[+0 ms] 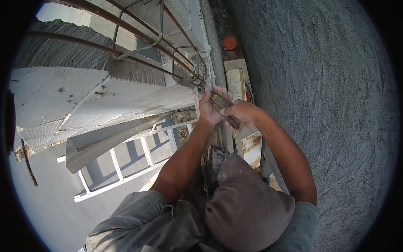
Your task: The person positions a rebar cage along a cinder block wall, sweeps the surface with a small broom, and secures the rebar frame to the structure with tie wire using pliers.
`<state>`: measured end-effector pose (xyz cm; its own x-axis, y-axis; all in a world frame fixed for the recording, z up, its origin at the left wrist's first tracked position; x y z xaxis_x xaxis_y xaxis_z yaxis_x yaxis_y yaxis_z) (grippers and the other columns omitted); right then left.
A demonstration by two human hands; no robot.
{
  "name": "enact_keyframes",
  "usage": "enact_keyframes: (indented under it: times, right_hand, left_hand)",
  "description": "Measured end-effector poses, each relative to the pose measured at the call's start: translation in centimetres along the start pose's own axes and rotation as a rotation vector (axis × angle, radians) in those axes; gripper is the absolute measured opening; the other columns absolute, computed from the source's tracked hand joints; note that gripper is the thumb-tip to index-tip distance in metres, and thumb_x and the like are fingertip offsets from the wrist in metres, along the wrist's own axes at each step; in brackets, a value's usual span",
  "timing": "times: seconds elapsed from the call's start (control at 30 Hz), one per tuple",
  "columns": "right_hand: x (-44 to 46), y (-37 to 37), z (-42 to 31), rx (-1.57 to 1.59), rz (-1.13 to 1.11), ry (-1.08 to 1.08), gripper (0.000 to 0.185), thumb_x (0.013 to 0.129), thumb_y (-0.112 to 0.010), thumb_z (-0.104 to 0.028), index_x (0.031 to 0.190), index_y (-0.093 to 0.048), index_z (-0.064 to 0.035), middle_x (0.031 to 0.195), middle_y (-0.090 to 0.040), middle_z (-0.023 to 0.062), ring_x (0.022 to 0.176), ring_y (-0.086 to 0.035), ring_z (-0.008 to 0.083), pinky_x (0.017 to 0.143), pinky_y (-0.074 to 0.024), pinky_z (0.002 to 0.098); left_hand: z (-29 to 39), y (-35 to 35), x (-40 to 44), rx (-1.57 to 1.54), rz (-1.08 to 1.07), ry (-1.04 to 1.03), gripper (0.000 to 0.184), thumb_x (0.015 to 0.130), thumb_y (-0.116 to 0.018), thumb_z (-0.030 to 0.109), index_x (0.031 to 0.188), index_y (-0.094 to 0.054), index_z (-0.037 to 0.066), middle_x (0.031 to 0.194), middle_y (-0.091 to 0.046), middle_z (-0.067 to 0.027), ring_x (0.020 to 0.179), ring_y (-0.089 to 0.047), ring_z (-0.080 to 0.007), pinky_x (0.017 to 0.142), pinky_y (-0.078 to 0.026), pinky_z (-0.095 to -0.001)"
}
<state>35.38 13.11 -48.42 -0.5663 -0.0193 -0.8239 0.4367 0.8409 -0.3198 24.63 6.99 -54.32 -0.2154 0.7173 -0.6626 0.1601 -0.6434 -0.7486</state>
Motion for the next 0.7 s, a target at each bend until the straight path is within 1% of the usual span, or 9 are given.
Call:
enact_keyframes:
  times: [0.03, 0.13, 0.23, 0.3, 0.37, 0.43, 0.57, 0.67, 0.7]
  right_hand:
    - [-0.4, -0.7, -0.2, 0.113, -0.041, 0.01, 0.052, 0.086, -0.067, -0.038, 0.102, -0.058, 0.0102, 0.077, -0.064, 0.015, 0.057, -0.063, 0.0238, 0.05, -0.0533, 0.0348]
    - [-2.4, -1.3, -2.9, -0.339, 0.313, 0.031, 0.041, 0.083, -0.069, -0.033, 0.096, -0.062, 0.005, 0.079, -0.064, 0.0156, 0.07, -0.066, 0.0272, 0.062, -0.0556, 0.0407]
    - [-5.6, -5.5, -5.4, -1.36, 0.551, 0.393, 0.037, 0.078, -0.069, -0.026, 0.099, -0.063, 0.0042, 0.085, -0.065, 0.0166, 0.088, -0.066, 0.0276, 0.079, -0.0534, 0.0452]
    - [-4.1, -6.6, -3.9, -1.608, 0.871, 0.353, 0.032, 0.072, -0.069, -0.022, 0.093, -0.067, 0.0024, 0.092, -0.067, 0.0172, 0.096, -0.065, 0.0283, 0.087, -0.0497, 0.0425]
    - [-2.0, -5.4, -2.8, -1.691, 1.041, 0.367, 0.028, 0.073, -0.068, -0.021, 0.089, -0.068, 0.0015, 0.089, -0.068, 0.016, 0.09, -0.067, 0.0277, 0.083, -0.0509, 0.0407]
    - [-1.2, -4.4, -1.9, -1.519, 0.804, 0.328, 0.024, 0.073, -0.067, -0.019, 0.086, -0.069, 0.001, 0.084, -0.068, 0.0149, 0.083, -0.068, 0.0281, 0.078, -0.0514, 0.0418]
    - [-1.8, -2.9, -3.2, -1.087, 0.501, 0.2, 0.018, 0.077, -0.065, -0.013, 0.084, -0.067, 0.0032, 0.076, -0.066, 0.0118, 0.069, -0.067, 0.025, 0.069, -0.0523, 0.0408]
    - [-1.2, -0.8, -1.8, -0.301, 0.138, -0.028, 0.02, 0.081, -0.068, -0.015, 0.085, -0.066, 0.0043, 0.079, -0.067, 0.0116, 0.071, -0.066, 0.0251, 0.065, -0.0529, 0.0384]
    - [0.1, -0.3, 0.0, -0.044, 0.032, 0.007, 0.022, 0.082, -0.068, -0.016, 0.086, -0.065, 0.0048, 0.08, -0.067, 0.0122, 0.071, -0.066, 0.025, 0.064, -0.053, 0.0381]
  left_hand:
    - [0.3, 0.1, 0.3, -0.023, -0.08, -0.044, 0.029, 0.093, -0.062, 0.034, 0.079, -0.053, 0.01, 0.068, -0.05, -0.0033, 0.065, -0.054, -0.0206, 0.073, -0.052, -0.0392]
    - [0.6, 0.8, 0.9, 0.05, 0.025, -0.014, 0.026, 0.096, -0.059, 0.028, 0.079, -0.052, 0.01, 0.068, -0.049, -0.0036, 0.066, -0.053, -0.0207, 0.072, -0.052, -0.0401]
    - [0.6, 0.0, 0.9, 0.172, 0.251, -0.022, 0.024, 0.096, -0.058, 0.024, 0.078, -0.051, 0.01, 0.067, -0.048, -0.0037, 0.064, -0.051, -0.0199, 0.067, -0.051, -0.0371]
    - [0.6, -0.3, 1.6, 0.192, 0.315, -0.005, 0.023, 0.097, -0.057, 0.022, 0.079, -0.05, 0.01, 0.068, -0.048, -0.0041, 0.063, -0.051, -0.0198, 0.063, -0.051, -0.0362]
    - [0.5, 0.1, 2.3, 0.21, 0.378, -0.006, 0.021, 0.096, -0.057, 0.023, 0.082, -0.051, 0.01, 0.07, -0.049, -0.0046, 0.063, -0.051, -0.02, 0.061, -0.051, -0.036]
    - [-0.1, 0.8, 1.8, 0.226, 0.455, -0.023, 0.021, 0.096, -0.059, 0.027, 0.087, -0.051, 0.01, 0.073, -0.05, -0.0053, 0.063, -0.051, -0.0207, 0.06, -0.052, -0.0365]
    - [0.3, 0.9, -0.6, 0.156, 0.279, 0.067, 0.031, 0.091, -0.065, 0.037, 0.096, -0.052, 0.01, 0.075, -0.049, -0.0046, 0.064, -0.05, -0.0206, 0.066, -0.052, -0.0373]
    - [0.1, 0.2, -1.4, 0.121, 0.186, 0.108, 0.036, 0.089, -0.067, 0.042, 0.095, -0.051, 0.01, 0.073, -0.048, -0.0031, 0.064, -0.049, -0.0198, 0.069, -0.051, -0.0384]
    - [0.1, -0.1, -1.7, 0.118, 0.152, 0.099, 0.036, 0.089, -0.067, 0.042, 0.093, -0.05, 0.01, 0.072, -0.047, -0.0024, 0.064, -0.049, -0.0194, 0.07, -0.05, -0.039]
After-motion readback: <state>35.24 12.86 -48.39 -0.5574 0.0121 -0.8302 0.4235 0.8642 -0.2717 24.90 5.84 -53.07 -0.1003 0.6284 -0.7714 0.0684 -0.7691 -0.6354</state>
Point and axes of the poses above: each hand's wrist, its own x-axis towards the middle knuckle, its own y-axis out of the back of the hand, z = x × y, the point moved 4 cm from there along x, towards the middle knuckle
